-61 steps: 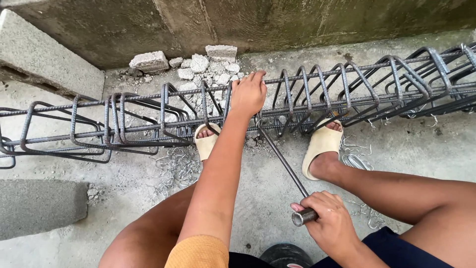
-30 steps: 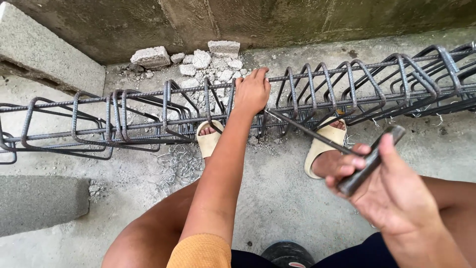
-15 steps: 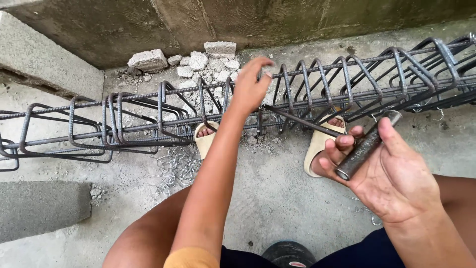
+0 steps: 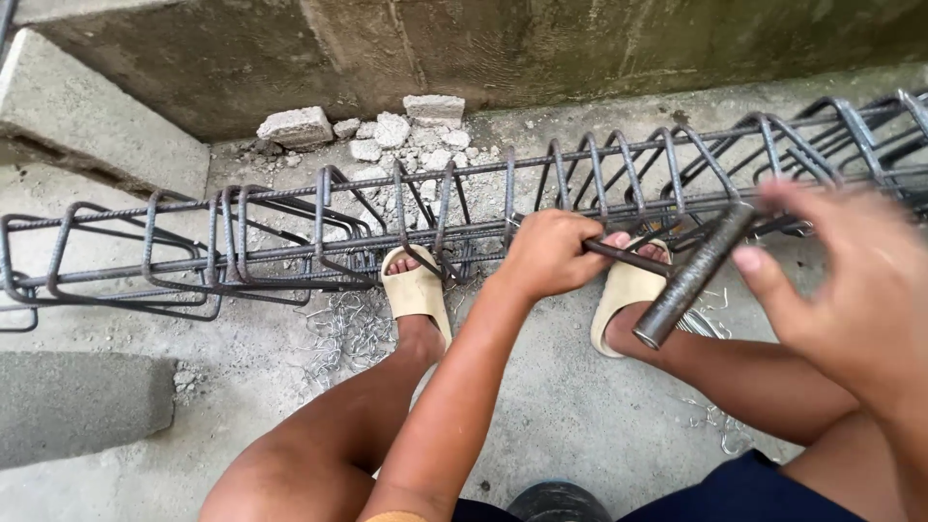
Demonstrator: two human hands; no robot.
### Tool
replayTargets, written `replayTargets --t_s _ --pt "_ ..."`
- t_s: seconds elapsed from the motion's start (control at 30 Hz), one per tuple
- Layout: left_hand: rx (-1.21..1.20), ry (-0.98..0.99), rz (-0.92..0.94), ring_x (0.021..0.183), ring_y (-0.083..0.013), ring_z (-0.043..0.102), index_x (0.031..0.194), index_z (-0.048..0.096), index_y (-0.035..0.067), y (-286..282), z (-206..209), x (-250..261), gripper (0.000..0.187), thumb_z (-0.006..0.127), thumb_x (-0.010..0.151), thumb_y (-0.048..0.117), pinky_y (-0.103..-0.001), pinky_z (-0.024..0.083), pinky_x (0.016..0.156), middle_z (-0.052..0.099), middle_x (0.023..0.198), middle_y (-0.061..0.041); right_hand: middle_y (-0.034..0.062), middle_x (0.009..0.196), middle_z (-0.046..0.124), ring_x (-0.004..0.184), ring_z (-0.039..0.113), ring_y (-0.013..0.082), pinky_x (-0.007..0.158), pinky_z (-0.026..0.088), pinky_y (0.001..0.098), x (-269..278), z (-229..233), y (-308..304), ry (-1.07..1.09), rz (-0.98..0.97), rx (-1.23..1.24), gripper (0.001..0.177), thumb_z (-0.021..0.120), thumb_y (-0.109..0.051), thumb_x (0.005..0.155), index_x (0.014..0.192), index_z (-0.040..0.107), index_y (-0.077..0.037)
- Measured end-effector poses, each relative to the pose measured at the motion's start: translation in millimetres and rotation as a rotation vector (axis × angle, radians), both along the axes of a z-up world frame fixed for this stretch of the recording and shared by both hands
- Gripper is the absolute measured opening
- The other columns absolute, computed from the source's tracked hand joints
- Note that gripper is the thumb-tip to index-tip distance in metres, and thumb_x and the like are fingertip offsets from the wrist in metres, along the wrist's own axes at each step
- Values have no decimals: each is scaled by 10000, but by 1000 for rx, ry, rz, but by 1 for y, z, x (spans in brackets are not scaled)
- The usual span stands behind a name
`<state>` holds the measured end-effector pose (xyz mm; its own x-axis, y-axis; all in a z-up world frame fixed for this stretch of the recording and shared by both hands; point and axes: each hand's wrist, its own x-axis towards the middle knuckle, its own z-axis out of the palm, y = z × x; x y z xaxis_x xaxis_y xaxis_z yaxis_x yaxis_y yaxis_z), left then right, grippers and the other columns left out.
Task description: Tying steel rebar joints together using wire and a manual twisting tool
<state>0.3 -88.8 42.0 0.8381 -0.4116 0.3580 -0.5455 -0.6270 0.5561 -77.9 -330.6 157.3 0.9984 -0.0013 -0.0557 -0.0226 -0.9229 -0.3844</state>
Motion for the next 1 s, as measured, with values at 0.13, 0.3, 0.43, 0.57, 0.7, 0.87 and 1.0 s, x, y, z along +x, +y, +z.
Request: replayTargets --t_s 0.13,0.3,0.43,0.57,0.7,0.87,1.0 --pt "14 -6 24 588 -308 635 584 638 120 -3 2 -2 495 549 938 453 -413 476 573 670 606 -64 189 1412 619 1405 524 383 1257 326 611 10 -14 13 -762 740 -288 679 752 -474 795 1343 650 -87" --pt "-120 127 -68 672 -279 618 713 666 93 20 5 18 81 640 729 169 -381 496 636 666 712 -74 32 1127 686 1000 675 184 1153 418 518 39 -6 19 -755 894 -368 336 724 -326 838 1123 683 -152" --pt "-142 438 -155 1223 -262 626 1216 630 130 71 13 68 411 488 903 355 -526 538 1027 681 1275 -84 9 1099 672 1005 661 183 1101 484 435 52 6 19 -726 951 -422 375 730 -281 801 1136 641 -140" --pt "75 320 251 1262 -187 602 1268 663 178 78 -24 121 315 525 1006 286 -419 471 1100 628 1407 27 30 1105 666 983 653 201 1053 497 435 66 10 17 -752 1073 -430 401 689 -314 832 1187 641 -132" --pt "299 267 241 1198 -277 632 1395 572 234 65 -70 148 463 422 1019 457 -536 488 1035 535 1461 -22 46 1102 675 974 663 228 1090 503 456 77 20 25 -782 1145 -455 380 624 -291 848 1192 635 -132" --pt "395 206 404 752 -427 709 1057 644 101 62 -100 147 363 378 1031 345 -549 554 688 761 884 -159 60 1019 630 932 643 276 925 526 434 90 22 28 -802 1217 -486 363 591 -267 877 1211 589 -125" --pt "349 284 447 818 -426 706 1085 662 91 57 -84 138 367 387 1014 323 -548 542 731 761 921 -169 30 917 613 834 630 235 869 525 416 90 25 29 -792 1216 -420 304 608 -333 932 1133 613 -104"
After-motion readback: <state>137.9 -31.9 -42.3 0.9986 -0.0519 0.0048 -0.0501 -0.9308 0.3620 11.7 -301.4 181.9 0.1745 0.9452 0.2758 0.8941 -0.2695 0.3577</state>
